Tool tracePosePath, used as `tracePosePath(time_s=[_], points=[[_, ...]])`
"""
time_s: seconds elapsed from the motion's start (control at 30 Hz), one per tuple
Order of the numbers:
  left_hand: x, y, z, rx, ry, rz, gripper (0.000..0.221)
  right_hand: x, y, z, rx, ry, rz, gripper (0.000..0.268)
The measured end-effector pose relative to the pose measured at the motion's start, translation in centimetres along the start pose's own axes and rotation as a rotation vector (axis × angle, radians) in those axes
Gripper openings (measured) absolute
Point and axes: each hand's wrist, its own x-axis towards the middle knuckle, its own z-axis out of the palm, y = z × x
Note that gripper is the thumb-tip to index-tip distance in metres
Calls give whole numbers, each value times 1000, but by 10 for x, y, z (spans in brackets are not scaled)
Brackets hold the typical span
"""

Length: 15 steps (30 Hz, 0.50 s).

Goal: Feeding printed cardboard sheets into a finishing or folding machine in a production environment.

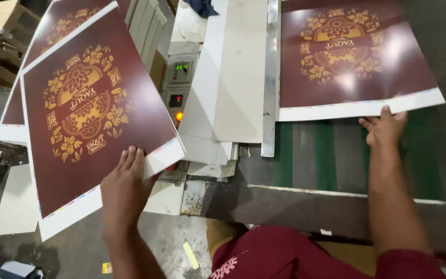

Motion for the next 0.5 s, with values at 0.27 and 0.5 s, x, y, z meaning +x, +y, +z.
tracePosePath(time_s=[0.27,0.5], points=[[11,-38,-13,-173,-195,111,69,127,1,62,44,-78,169,34],[-5,-53,-42,-451,283,-417,19,14,4,72,-66,-171,179,62]])
